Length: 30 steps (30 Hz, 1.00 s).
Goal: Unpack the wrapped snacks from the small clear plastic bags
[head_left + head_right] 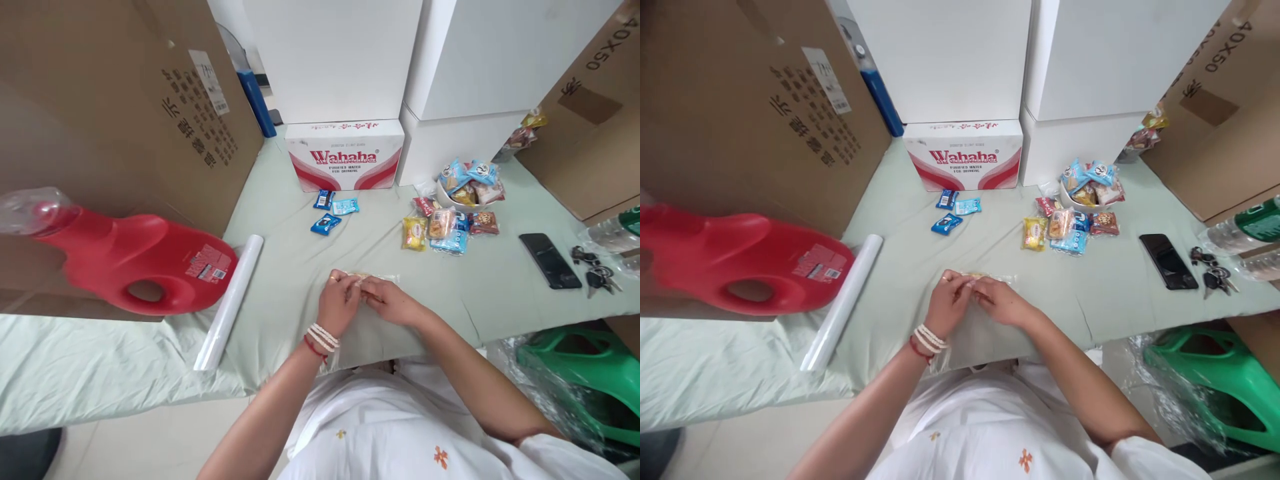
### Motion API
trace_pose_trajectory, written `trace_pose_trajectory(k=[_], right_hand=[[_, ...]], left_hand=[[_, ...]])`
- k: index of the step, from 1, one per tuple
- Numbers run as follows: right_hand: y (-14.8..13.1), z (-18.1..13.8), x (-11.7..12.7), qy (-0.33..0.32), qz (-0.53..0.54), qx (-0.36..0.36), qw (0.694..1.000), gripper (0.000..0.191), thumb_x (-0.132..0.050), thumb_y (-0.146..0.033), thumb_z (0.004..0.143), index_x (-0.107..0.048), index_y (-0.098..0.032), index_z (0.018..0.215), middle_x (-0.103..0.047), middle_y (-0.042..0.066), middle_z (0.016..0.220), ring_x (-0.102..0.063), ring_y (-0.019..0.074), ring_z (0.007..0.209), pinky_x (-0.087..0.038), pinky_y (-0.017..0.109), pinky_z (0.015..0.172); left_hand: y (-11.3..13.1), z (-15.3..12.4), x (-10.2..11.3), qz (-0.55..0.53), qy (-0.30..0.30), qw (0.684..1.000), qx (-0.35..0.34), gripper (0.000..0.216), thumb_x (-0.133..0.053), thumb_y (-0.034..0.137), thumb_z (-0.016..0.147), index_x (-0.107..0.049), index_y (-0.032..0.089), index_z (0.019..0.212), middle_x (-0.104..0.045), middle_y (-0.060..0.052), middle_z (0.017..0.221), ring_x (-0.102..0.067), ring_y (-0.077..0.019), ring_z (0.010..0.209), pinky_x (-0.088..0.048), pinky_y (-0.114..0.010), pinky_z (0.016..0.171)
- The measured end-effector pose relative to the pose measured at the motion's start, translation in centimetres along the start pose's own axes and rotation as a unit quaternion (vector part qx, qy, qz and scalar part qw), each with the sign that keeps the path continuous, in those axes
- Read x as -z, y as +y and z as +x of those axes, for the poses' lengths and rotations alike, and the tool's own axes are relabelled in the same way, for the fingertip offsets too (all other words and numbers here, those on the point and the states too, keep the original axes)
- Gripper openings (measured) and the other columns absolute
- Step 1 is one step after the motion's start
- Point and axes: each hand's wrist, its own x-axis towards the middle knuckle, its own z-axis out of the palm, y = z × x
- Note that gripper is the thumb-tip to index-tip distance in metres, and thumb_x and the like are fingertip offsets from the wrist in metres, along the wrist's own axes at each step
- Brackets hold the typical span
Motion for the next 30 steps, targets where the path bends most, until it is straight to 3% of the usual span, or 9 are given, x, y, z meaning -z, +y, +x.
trace_pose_trajectory(k=[3,6,8,12,15,18,23,26,30], right_hand=[[0.3,-1.3,0.4,0.092,0.021,-0.066,0.993,0.03,-0.046,-0.026,0.104,-0.066,-0.022,0.124,-0.07,0.008,0.115,-0.066,0.0196,0.105,-0.053,0.036,0.097],[0.9,-2.5,0.2,0.22,-0.121,-0.148,0.957,0.034,-0.051,-0.029,0.1,-0.064,-0.021,0.13,-0.064,0.014,0.129,-0.059,0.027,0.118,-0.05,0.045,0.104],[1.3,-3.2,0.0,0.244,-0.23,-0.181,0.924,0.038,-0.062,-0.032,0.094,-0.065,-0.017,0.129,-0.056,0.019,0.14,-0.047,0.0357,0.131,-0.043,0.054,0.11],[1.2,-4.1,0.9,0.199,-0.275,-0.201,0.919,0.017,-0.063,-0.027,0.092,-0.071,-0.018,0.103,-0.056,0.019,0.136,-0.046,0.0365,0.13,-0.042,0.051,0.107],[-0.4,-2.9,2.5,0.158,-0.205,-0.231,0.938,0.013,-0.057,-0.028,0.096,-0.067,-0.02,0.095,-0.067,0.01,0.105,-0.062,0.0241,0.094,-0.048,0.035,0.085],[-2.4,0.6,2.8,0.121,-0.156,-0.225,0.954,0.012,-0.056,-0.029,0.097,-0.064,-0.021,0.094,-0.068,0.002,0.084,-0.06,0.0175,0.076,-0.042,0.027,0.071],[-3.2,7.3,0.0,0.035,-0.224,-0.203,0.952,0.014,-0.052,-0.017,0.098,-0.066,-0.019,0.098,-0.073,0.007,0.101,-0.064,0.0178,0.089,-0.04,0.026,0.074],[-2.5,8.3,-1.3,0.008,-0.258,-0.201,0.945,0.019,-0.047,-0.018,0.102,-0.066,-0.017,0.104,-0.069,0.01,0.106,-0.063,0.0189,0.088,-0.042,0.027,0.075],[-2.6,6.5,-2.2,0.009,-0.265,-0.171,0.949,0.019,-0.048,-0.024,0.104,-0.063,-0.014,0.11,-0.062,0.012,0.111,-0.061,0.0199,0.091,-0.046,0.029,0.08]], left_hand=[[0.1,-1.0,-1.2,0.147,-0.036,0.987,-0.056,0.038,-0.051,0.015,0.083,-0.069,0.018,0.116,-0.059,-0.012,0.11,-0.06,-0.0261,0.104,-0.053,-0.042,0.092],[0.2,-1.9,-1.8,0.227,-0.046,0.968,-0.093,0.054,-0.057,0.01,0.076,-0.062,0.017,0.129,-0.059,-0.014,0.118,-0.055,-0.0306,0.115,-0.048,-0.047,0.103],[0.3,-2.2,-1.9,0.261,-0.05,0.959,-0.095,0.055,-0.056,0.01,0.079,-0.06,0.016,0.133,-0.06,-0.016,0.122,-0.055,-0.0321,0.116,-0.047,-0.048,0.102],[0.6,-2.4,-1.9,0.318,-0.064,0.943,-0.078,0.051,-0.049,0.011,0.089,-0.059,0.014,0.139,-0.064,-0.019,0.124,-0.056,-0.0339,0.114,-0.046,-0.048,0.094],[0.5,-2.6,-2.0,0.332,-0.055,0.939,-0.073,0.053,-0.045,0.01,0.092,-0.059,0.019,0.142,-0.066,-0.018,0.126,-0.056,-0.0337,0.116,-0.044,-0.049,0.092],[0.3,-2.7,-2.3,0.338,-0.045,0.937,-0.076,0.05,-0.044,0.011,0.094,-0.062,0.02,0.14,-0.067,-0.018,0.128,-0.058,-0.0345,0.116,-0.044,-0.05,0.09],[-0.8,-3.0,-1.9,0.297,-0.036,0.948,-0.109,0.038,-0.047,0.01,0.09,-0.073,0.012,0.116,-0.069,-0.021,0.124,-0.061,-0.0357,0.119,-0.047,-0.05,0.096],[-2.3,-3.4,-0.3,0.195,-0.008,0.973,-0.12,0.047,-0.049,0.011,0.083,-0.069,0.016,0.125,-0.069,-0.016,0.129,-0.06,-0.0319,0.122,-0.049,-0.047,0.102],[-4.1,-2.9,1.3,0.124,0.119,0.985,0.029,0.041,-0.046,0.029,0.093,-0.067,0.018,0.127,-0.066,-0.016,0.136,-0.055,-0.0341,0.132,-0.041,-0.056,0.114]])
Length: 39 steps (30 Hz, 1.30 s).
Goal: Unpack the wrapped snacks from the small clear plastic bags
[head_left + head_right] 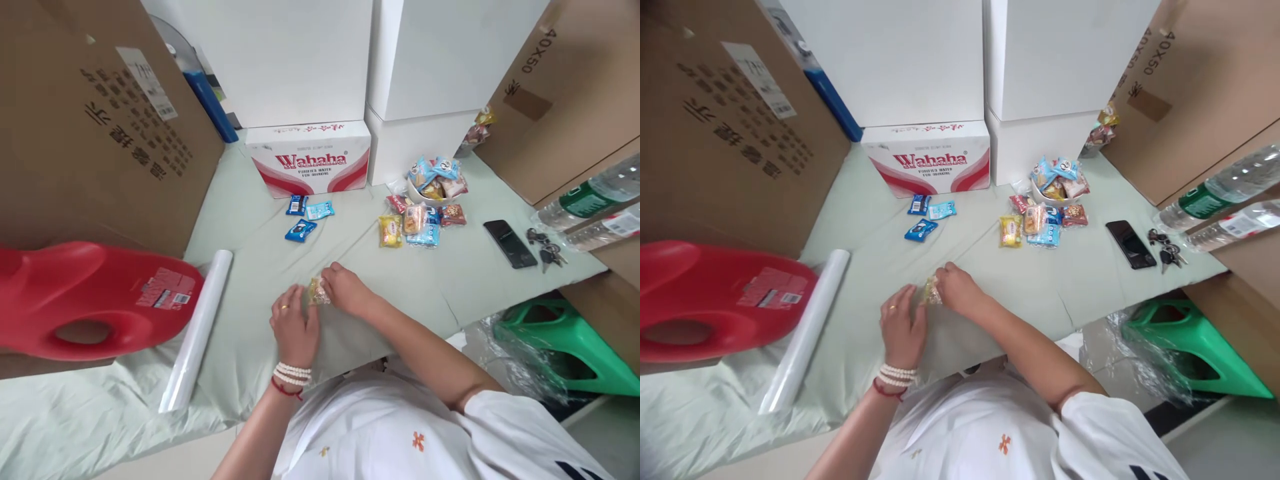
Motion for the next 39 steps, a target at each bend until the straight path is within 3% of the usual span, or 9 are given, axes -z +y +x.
trace_pose_trajectory(k=[2,6,13,16,23,27,30,33,39], right_hand=[[-0.3,-1.4,-0.2,0.015,0.001,0.03,0.999,0.024,-0.058,-0.033,0.1,-0.061,-0.013,0.113,-0.059,0.014,0.115,-0.058,0.0237,0.099,-0.047,0.033,0.088],[-0.8,-3.4,-0.7,0.044,-0.049,0.071,0.995,0.046,-0.073,-0.036,0.089,-0.057,-0.014,0.127,-0.057,0.016,0.121,-0.053,0.0308,0.11,-0.047,0.044,0.097],[3.6,-6.0,-0.6,0.168,0.054,0.025,0.984,0.041,-0.042,-0.014,0.1,-0.055,-0.02,0.138,-0.064,0.014,0.132,-0.056,0.0268,0.116,-0.046,0.042,0.104],[8.4,-7.2,2.9,0.247,0.135,-0.071,0.957,0.044,-0.042,-0.018,0.099,-0.051,-0.021,0.142,-0.066,0.012,0.133,-0.062,0.026,0.115,-0.05,0.041,0.101],[21.5,-4.6,16.5,0.41,0.118,-0.205,0.881,0.034,-0.05,-0.024,0.092,-0.066,-0.019,0.121,-0.072,0.01,0.106,-0.067,0.0275,0.098,-0.054,0.049,0.094],[26.5,-1.7,20.8,0.378,0.172,-0.289,0.863,0.028,-0.059,-0.024,0.086,-0.069,-0.016,0.112,-0.068,0.005,0.085,-0.066,0.0219,0.074,-0.057,0.04,0.073],[27.9,-0.5,20.2,0.292,0.169,-0.332,0.881,0.023,-0.064,-0.019,0.083,-0.07,-0.015,0.104,-0.068,0.003,0.076,-0.064,0.0201,0.069,-0.056,0.034,0.069],[27.7,-0.1,17.5,0.267,0.115,-0.354,0.889,0.022,-0.066,-0.016,0.081,-0.071,-0.016,0.103,-0.072,0.007,0.083,-0.066,0.0236,0.081,-0.054,0.036,0.079],[27.0,-1.1,13.7,0.359,-0.098,-0.362,0.855,0.036,-0.054,-0.021,0.09,-0.061,-0.017,0.125,-0.064,0.018,0.125,-0.052,0.0331,0.12,-0.045,0.044,0.098]], left_hand=[[0.0,0.8,-0.1,-0.042,-0.02,0.997,0.066,0.041,-0.043,0.04,0.098,-0.07,0.018,0.119,-0.069,-0.017,0.133,-0.057,-0.0352,0.13,-0.04,-0.059,0.114],[1.9,1.6,0.0,-0.225,-0.07,0.966,0.11,0.043,-0.048,0.053,0.097,-0.068,0.02,0.117,-0.074,-0.012,0.125,-0.067,-0.028,0.118,-0.05,-0.047,0.107],[4.1,-0.4,2.6,-0.387,-0.115,0.906,0.125,0.054,-0.064,0.059,0.09,-0.058,0.02,0.126,-0.075,-0.011,0.119,-0.072,-0.0248,0.108,-0.055,-0.04,0.098],[2.3,-1.3,3.2,-0.349,-0.114,0.92,0.135,0.06,-0.064,0.065,0.087,-0.057,0.019,0.125,-0.077,-0.01,0.107,-0.074,-0.0235,0.097,-0.055,-0.04,0.095],[-2.5,-4.3,3.3,-0.238,-0.088,0.953,0.166,0.058,-0.06,0.07,0.085,-0.061,0.022,0.118,-0.079,-0.008,0.102,-0.075,-0.0245,0.091,-0.058,-0.039,0.088],[-3.1,-5.6,3.3,-0.16,-0.099,0.976,0.113,0.049,-0.052,0.062,0.092,-0.062,0.024,0.12,-0.079,-0.007,0.106,-0.076,-0.0237,0.095,-0.059,-0.037,0.089],[-3.4,-6.3,3.0,-0.117,-0.09,0.987,0.065,0.042,-0.047,0.054,0.096,-0.063,0.023,0.119,-0.079,-0.006,0.104,-0.076,-0.0225,0.096,-0.059,-0.035,0.087],[-3.6,-6.6,2.5,-0.078,-0.067,0.995,0.007,0.036,-0.046,0.047,0.097,-0.065,0.022,0.116,-0.079,-0.006,0.102,-0.076,-0.0218,0.093,-0.06,-0.033,0.083],[-3.7,-6.7,2.1,-0.036,-0.024,0.996,-0.082,0.026,-0.049,0.037,0.099,-0.066,0.022,0.112,-0.078,-0.005,0.098,-0.076,-0.0207,0.088,-0.06,-0.031,0.081]])
